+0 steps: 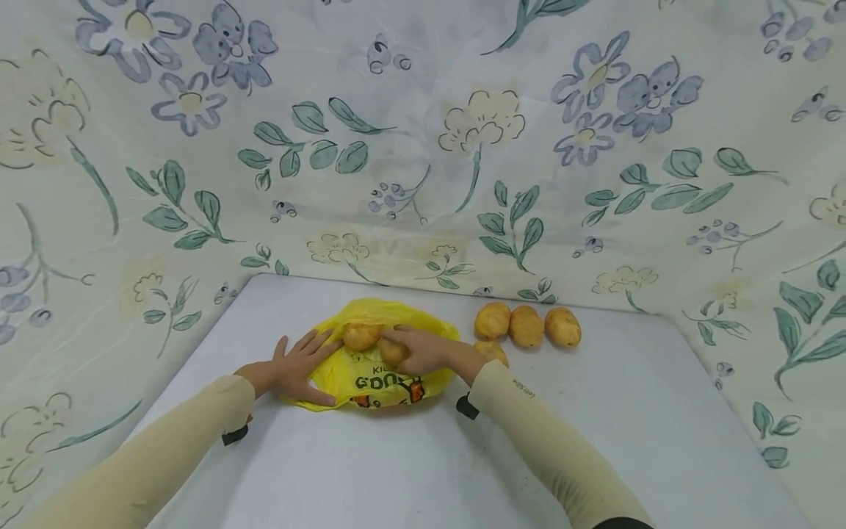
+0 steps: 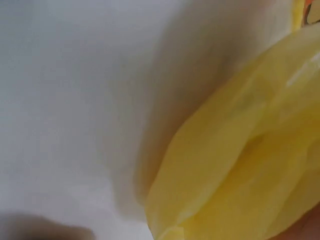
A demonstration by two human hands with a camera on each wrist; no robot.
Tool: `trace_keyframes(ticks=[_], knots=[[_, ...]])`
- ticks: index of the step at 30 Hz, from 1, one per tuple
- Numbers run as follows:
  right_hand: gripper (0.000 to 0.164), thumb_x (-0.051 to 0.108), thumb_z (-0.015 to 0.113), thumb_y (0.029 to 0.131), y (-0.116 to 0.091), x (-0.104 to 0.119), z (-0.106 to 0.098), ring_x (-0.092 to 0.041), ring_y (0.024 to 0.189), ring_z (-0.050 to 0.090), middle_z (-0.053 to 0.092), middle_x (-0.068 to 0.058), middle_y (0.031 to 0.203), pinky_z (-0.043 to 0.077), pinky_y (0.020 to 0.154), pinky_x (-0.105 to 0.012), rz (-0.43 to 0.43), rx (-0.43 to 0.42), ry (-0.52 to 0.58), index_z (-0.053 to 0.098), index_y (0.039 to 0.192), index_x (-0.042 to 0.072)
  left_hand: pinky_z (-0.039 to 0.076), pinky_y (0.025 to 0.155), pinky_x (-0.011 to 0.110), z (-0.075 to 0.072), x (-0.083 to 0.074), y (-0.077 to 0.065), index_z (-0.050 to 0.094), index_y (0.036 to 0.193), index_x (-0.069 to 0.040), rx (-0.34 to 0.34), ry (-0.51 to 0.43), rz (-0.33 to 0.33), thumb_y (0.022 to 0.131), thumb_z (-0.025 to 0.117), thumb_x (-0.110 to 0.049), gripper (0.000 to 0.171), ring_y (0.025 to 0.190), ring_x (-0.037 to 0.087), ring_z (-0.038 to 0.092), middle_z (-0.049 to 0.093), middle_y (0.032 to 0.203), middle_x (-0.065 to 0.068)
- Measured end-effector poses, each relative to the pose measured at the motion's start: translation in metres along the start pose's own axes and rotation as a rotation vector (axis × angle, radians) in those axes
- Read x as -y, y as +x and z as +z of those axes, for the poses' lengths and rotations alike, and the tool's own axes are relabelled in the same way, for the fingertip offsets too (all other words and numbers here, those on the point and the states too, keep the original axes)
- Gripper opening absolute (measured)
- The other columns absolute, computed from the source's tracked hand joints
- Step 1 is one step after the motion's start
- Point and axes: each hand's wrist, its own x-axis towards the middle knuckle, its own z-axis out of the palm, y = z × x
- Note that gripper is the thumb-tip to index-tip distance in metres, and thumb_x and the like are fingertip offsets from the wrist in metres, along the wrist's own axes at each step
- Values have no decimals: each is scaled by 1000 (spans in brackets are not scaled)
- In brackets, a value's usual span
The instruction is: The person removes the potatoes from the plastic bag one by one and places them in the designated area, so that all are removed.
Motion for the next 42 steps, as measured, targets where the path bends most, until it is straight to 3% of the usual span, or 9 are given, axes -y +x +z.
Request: trace_keyframes(ticks=[5,14,20,27,34,37,42], knots=[[83,7,65,89,-1,-4,1,-27,146,34,29,-9,161,30,119,-46,-47,36,5,24,158,31,-13,107,77,5,3,-1,18,159,-16,-4,-3,7,68,64,-83,121,150,47,-4,-1,166,18],[80,18,80,83,-1,-4,6,-25,135,44,37,-7,155,38,112,-47,-45,-35,29,40,150,33,-10,107,78,6,1,-4,20,158,-15,-12,-3,0,70,67,-78,119,149,49,-1,1,166,19],[79,27,87,76,-1,-1,15,-22,120,50,45,-8,142,46,101,-43,-16,-93,6,45,142,35,-9,106,79,7,-1,-5,20,158,-14,-7,-5,0,71,67,-77,117,149,49,0,3,166,20],[81,22,86,75,2,2,21,-19,109,51,50,-5,127,47,95,-38,23,-50,69,38,139,37,-9,106,79,8,-2,-7,20,158,-14,-19,-5,-4,71,67,-77,117,149,49,-1,3,165,20],[85,20,85,77,1,2,23,-17,117,48,51,-3,136,43,103,-39,17,-41,117,35,145,33,-9,105,80,7,-5,-9,22,158,-14,-26,-18,-1,71,69,-76,117,148,51,1,4,165,21],[82,28,84,79,1,2,23,-18,118,49,52,-2,136,44,104,-39,15,-42,122,36,145,32,-9,106,80,7,-6,-9,21,158,-14,-27,-11,-2,71,69,-76,116,148,50,1,4,165,21],[62,45,76,84,1,-2,24,-16,111,51,55,1,129,46,97,-38,14,-42,200,46,136,34,-9,106,79,9,-7,-7,21,158,-13,-33,-15,7,72,69,-75,116,148,51,0,4,165,22]])
